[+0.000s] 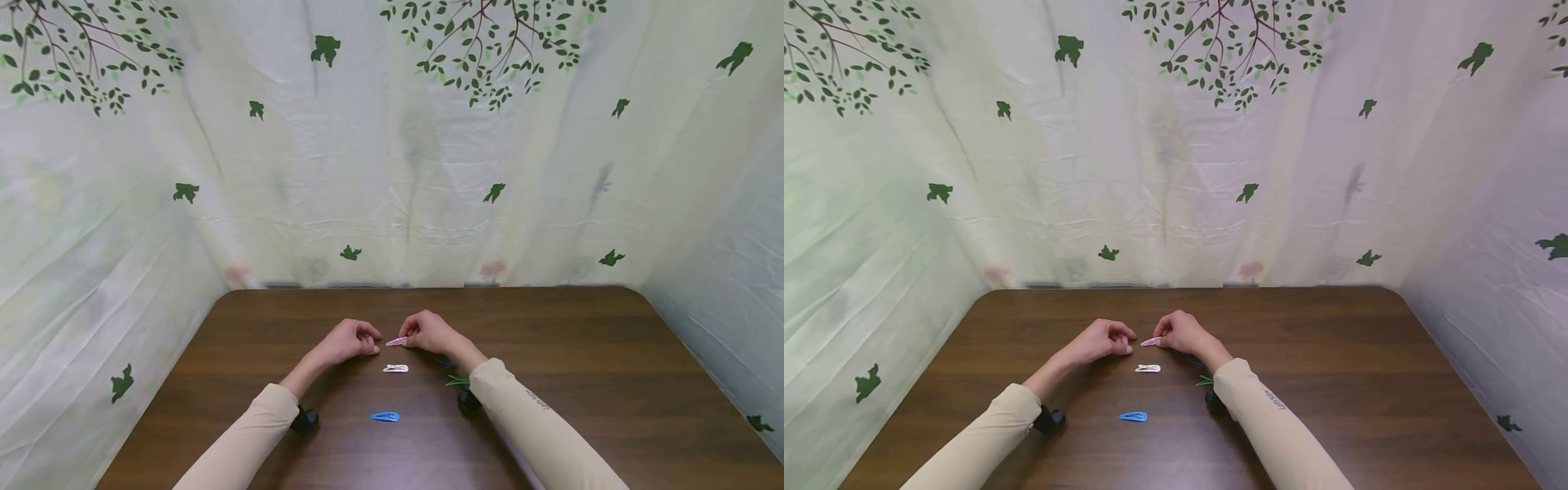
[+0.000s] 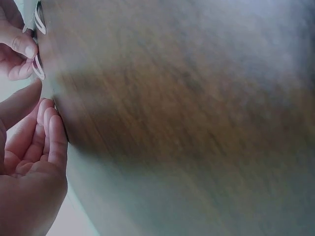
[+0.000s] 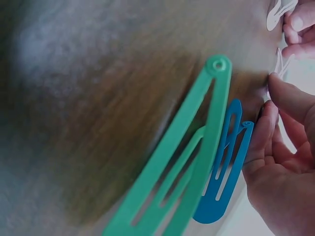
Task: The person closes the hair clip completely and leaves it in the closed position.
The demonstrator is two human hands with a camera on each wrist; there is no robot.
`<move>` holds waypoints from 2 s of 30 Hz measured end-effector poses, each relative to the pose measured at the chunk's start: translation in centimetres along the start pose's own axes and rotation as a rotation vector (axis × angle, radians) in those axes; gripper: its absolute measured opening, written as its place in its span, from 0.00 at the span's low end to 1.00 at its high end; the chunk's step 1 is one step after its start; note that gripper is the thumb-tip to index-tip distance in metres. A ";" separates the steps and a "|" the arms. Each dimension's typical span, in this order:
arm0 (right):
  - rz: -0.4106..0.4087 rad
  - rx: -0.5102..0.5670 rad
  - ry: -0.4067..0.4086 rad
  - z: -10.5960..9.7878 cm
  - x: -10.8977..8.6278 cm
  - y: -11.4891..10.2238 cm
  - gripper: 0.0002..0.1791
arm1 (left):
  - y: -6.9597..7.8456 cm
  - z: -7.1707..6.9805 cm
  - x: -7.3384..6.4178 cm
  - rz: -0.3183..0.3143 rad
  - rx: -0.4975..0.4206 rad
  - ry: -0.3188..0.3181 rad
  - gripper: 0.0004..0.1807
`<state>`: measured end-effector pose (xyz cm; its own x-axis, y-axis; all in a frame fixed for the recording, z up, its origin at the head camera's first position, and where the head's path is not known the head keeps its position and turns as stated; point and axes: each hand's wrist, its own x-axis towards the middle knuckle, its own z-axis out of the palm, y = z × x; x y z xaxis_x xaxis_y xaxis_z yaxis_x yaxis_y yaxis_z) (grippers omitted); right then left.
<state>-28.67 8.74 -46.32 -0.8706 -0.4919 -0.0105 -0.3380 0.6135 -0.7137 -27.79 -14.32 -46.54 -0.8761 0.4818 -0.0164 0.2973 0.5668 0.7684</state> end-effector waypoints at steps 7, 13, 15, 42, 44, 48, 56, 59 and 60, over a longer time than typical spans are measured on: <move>-0.037 -0.068 0.020 0.2 -0.2 -0.2 0.04 | -0.4 0.0 0.1 -0.006 -0.014 0.011 0.12; -0.052 -0.101 0.024 0.0 -0.6 -0.5 0.03 | -0.4 0.1 0.0 -0.007 -0.034 0.020 0.13; -0.047 -0.105 0.017 -0.1 -0.7 -0.5 0.03 | -0.3 0.1 -0.2 -0.010 -0.042 0.029 0.12; -0.117 -0.036 0.223 -0.7 -4.3 -1.9 0.02 | 1.9 0.5 -2.3 -0.020 -0.134 0.204 0.14; -0.122 -0.026 0.271 -0.7 -4.6 -2.3 0.02 | 2.3 0.4 -2.5 -0.021 -0.132 0.220 0.14; -0.148 0.003 0.352 -0.4 -5.3 -3.1 0.03 | 2.8 0.3 -2.9 -0.018 -0.116 0.247 0.14; -0.284 0.060 0.521 0.3 -6.9 -4.0 0.07 | 3.6 0.1 -3.8 0.010 -0.102 0.275 0.14; -0.301 0.068 0.553 0.3 -7.5 -4.4 0.07 | 3.8 0.1 -4.2 0.023 -0.117 0.284 0.14; -0.301 0.074 0.559 0.3 -7.7 -4.5 0.07 | 3.9 0.1 -4.3 0.027 -0.119 0.289 0.14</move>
<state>-20.34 9.57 -43.26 -0.8030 -0.2276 0.5508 -0.5890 0.4440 -0.6753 -22.83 -14.05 -43.54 -0.9451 0.2764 0.1743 0.2905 0.4662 0.8356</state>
